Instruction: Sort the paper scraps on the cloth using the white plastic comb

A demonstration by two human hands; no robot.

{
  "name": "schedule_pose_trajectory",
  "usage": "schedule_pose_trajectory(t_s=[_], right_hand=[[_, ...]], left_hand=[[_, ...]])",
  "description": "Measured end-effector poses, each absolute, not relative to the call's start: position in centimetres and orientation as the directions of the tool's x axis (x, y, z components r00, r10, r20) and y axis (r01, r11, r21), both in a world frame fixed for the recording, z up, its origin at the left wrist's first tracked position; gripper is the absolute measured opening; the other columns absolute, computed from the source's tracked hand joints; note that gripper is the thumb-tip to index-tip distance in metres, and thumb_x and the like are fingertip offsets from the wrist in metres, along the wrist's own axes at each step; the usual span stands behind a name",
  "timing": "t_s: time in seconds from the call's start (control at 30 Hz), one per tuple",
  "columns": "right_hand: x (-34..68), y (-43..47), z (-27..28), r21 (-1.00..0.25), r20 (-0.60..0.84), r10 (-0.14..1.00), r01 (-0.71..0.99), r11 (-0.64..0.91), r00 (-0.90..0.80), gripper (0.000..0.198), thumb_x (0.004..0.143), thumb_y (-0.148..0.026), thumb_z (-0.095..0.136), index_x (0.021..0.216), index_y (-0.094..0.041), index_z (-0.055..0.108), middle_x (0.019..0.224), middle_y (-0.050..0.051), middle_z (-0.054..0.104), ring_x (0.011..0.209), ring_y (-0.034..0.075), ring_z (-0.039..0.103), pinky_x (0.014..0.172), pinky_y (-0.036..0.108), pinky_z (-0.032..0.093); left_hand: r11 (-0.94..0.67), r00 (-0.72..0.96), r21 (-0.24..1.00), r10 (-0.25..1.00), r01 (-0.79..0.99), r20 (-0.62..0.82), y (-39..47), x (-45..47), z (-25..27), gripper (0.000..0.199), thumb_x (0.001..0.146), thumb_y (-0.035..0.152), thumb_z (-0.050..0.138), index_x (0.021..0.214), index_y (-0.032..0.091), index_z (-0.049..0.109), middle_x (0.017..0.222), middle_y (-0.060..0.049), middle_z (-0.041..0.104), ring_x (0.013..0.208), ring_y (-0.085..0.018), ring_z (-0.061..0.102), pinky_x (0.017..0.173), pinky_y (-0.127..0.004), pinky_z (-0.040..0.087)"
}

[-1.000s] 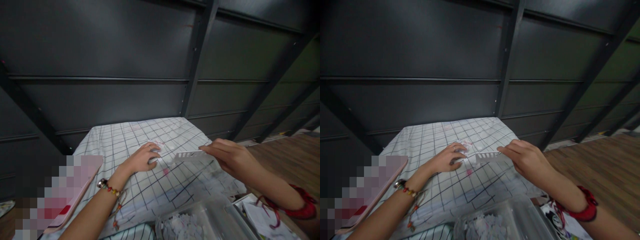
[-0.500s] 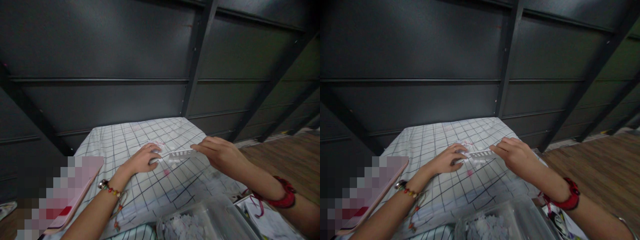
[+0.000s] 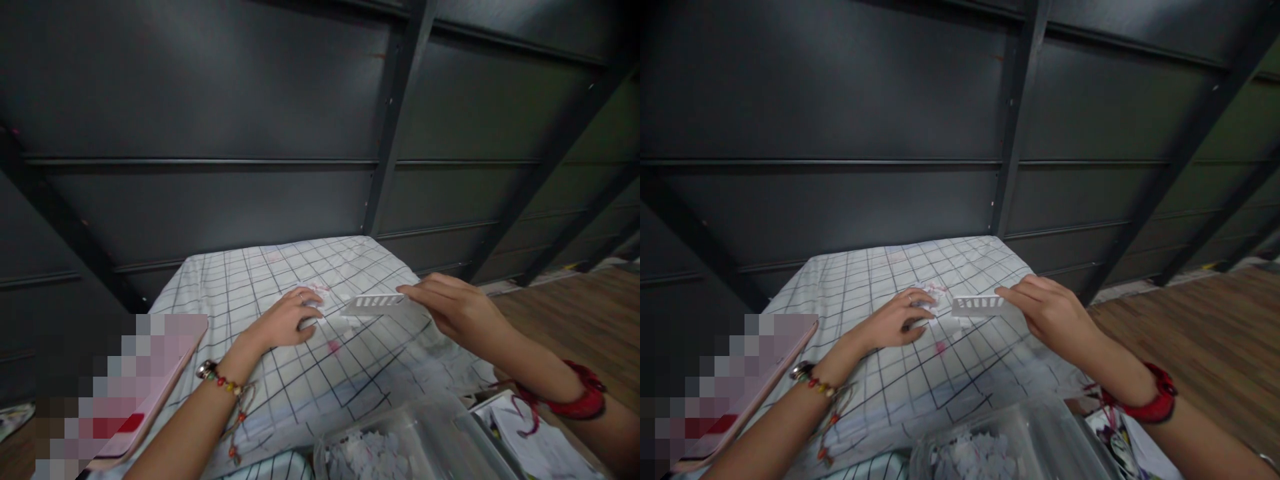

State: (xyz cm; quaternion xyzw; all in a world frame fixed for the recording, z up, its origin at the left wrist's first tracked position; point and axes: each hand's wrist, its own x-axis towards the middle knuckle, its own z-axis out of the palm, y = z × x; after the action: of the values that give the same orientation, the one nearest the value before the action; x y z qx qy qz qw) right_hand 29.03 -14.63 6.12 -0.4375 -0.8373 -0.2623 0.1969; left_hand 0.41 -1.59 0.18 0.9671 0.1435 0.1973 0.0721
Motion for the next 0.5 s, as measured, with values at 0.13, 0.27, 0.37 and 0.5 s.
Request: schedule_pose_trajectory(t_s=[0.13, 0.27, 0.37, 0.5], right_hand=[[29.7, -14.7, 5.8, 0.222, 0.559, 0.641, 0.840, 0.495, -0.526, 0.040, 0.076, 0.000, 0.040, 0.104, -0.018, 0.062, 0.078, 0.005, 0.067, 0.073, 0.017, 0.059, 0.068, 0.031, 0.050], [30.3, -15.2, 5.7, 0.162, 0.588, 0.635, 0.842, 0.515, -0.501, 0.033, 0.081, -0.004, 0.041, 0.103, -0.019, 0.061, 0.077, 0.004, 0.065, 0.072, 0.016, 0.059, 0.066, 0.029, 0.050], [30.7, -15.5, 5.6, 0.094, 0.583, 0.648, 0.833, 0.545, -0.490, 0.027, 0.085, -0.008, 0.043, 0.102, -0.019, 0.061, 0.080, 0.005, 0.066, 0.074, 0.015, 0.061, 0.064, 0.026, 0.050], [31.1, -15.3, 5.4, 0.106, 0.581, 0.665, 0.854, 0.510, -0.469, 0.031, 0.083, -0.006, 0.042, 0.103, -0.019, 0.062, 0.080, 0.004, 0.067, 0.075, 0.016, 0.061, 0.067, 0.029, 0.050]], left_hand=[[-0.948, 0.880, 0.201, 0.307, 0.248, 0.363, -1.6, 0.4, 0.2, 0.020, 0.074, 0.014, 0.060, 0.091, 0.022, 0.066, 0.118, -0.005, 0.056, 0.116, -0.025, 0.045, 0.101, -0.042, 0.035], [-0.945, 0.877, 0.210, 0.315, 0.252, 0.364, -1.6, 0.4, 0.2, 0.020, 0.074, 0.014, 0.060, 0.091, 0.022, 0.066, 0.118, -0.005, 0.056, 0.118, -0.025, 0.044, 0.101, -0.043, 0.035], [-0.948, 0.879, 0.207, 0.306, 0.243, 0.367, -1.5, 0.5, 0.1, 0.022, 0.073, 0.014, 0.061, 0.093, 0.021, 0.067, 0.117, -0.006, 0.057, 0.117, -0.025, 0.045, 0.102, -0.042, 0.034], [-0.949, 0.880, 0.203, 0.302, 0.241, 0.368, -1.5, 0.5, 0.2, 0.021, 0.073, 0.014, 0.060, 0.091, 0.021, 0.067, 0.117, -0.006, 0.057, 0.116, -0.025, 0.046, 0.102, -0.043, 0.034]])
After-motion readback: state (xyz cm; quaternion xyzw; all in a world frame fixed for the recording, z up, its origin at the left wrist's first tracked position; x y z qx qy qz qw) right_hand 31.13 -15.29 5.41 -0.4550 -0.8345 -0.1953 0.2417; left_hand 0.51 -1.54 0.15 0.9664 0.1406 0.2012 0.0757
